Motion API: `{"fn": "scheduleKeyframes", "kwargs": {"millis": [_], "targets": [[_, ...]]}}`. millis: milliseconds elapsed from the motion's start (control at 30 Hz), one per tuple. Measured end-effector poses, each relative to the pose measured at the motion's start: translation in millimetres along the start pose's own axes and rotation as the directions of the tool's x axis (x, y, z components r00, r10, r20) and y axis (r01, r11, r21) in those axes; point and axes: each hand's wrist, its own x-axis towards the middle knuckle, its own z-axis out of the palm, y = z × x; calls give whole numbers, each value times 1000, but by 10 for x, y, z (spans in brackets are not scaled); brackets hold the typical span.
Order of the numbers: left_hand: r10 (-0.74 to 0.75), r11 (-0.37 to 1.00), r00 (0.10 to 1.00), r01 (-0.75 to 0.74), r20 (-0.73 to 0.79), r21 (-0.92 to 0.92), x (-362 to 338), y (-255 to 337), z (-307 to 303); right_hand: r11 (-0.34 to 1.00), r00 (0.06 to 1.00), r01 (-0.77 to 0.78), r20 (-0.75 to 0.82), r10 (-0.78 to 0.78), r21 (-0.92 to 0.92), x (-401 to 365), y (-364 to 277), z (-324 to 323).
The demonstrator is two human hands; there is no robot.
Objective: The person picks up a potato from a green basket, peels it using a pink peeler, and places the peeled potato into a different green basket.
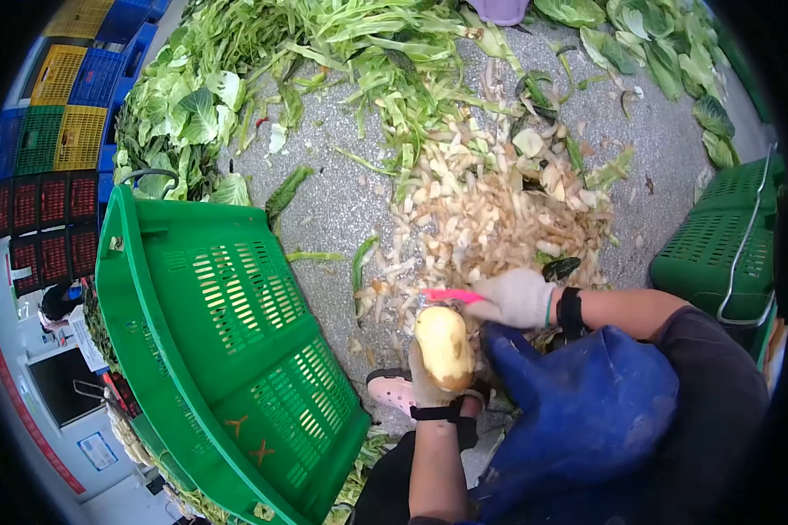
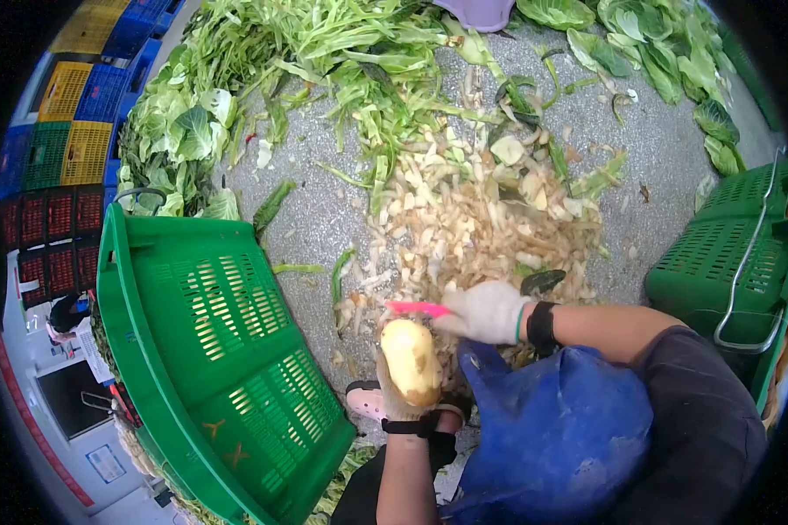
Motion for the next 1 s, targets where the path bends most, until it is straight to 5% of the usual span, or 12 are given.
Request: {"fn": "scheduleKeyframes", "kwargs": {"millis": [67,200,267,333,400,567,667,800,867,933,967,1000], "targets": [[-84,984,990,65,-112,-165,-21,59,-89,999,998,-45,41,44,25,3,48,-52],[-50,990,997,42,-56,-134,6,21,-112,950,960,273,22,-280,153,-43,39,-56],[-91,976,994,78,-57,-202,-90,27,-97,999,998,-10,64,8,34,7,61,-21],[-131,990,983,122,-128,-76,-138,58,-120,999,999,8,46,-10,48,-20,86,-88],[-133,990,966,139,-220,13,-154,85,-179,922,938,347,-53,-343,172,-102,5,-137],[-133,958,975,172,-177,229,-149,125,-174,996,990,84,118,-79,-37,-10,49,-193],[-103,945,966,169,-237,279,-181,112,-156,959,957,270,91,-277,80,-77,-16,-209],[-30,864,922,218,-386,454,-131,145,-49,995,971,-36,233,57,-94,21,147,-101],[19,905,957,107,-290,412,-165,152,-161,1000,973,-16,230,17,-6,25,290,58],[81,937,976,-6,-201,348,-203,97,-244,918,993,-99,103,64,384,10,300,144],[151,934,982,-105,-112,342,-136,62,-207,607,816,-551,522,249,573,-13,80,-107],[218,924,976,-199,-23,328,-59,52,-84,606,817,-550,519,250,574,-35,46,-117]]}}
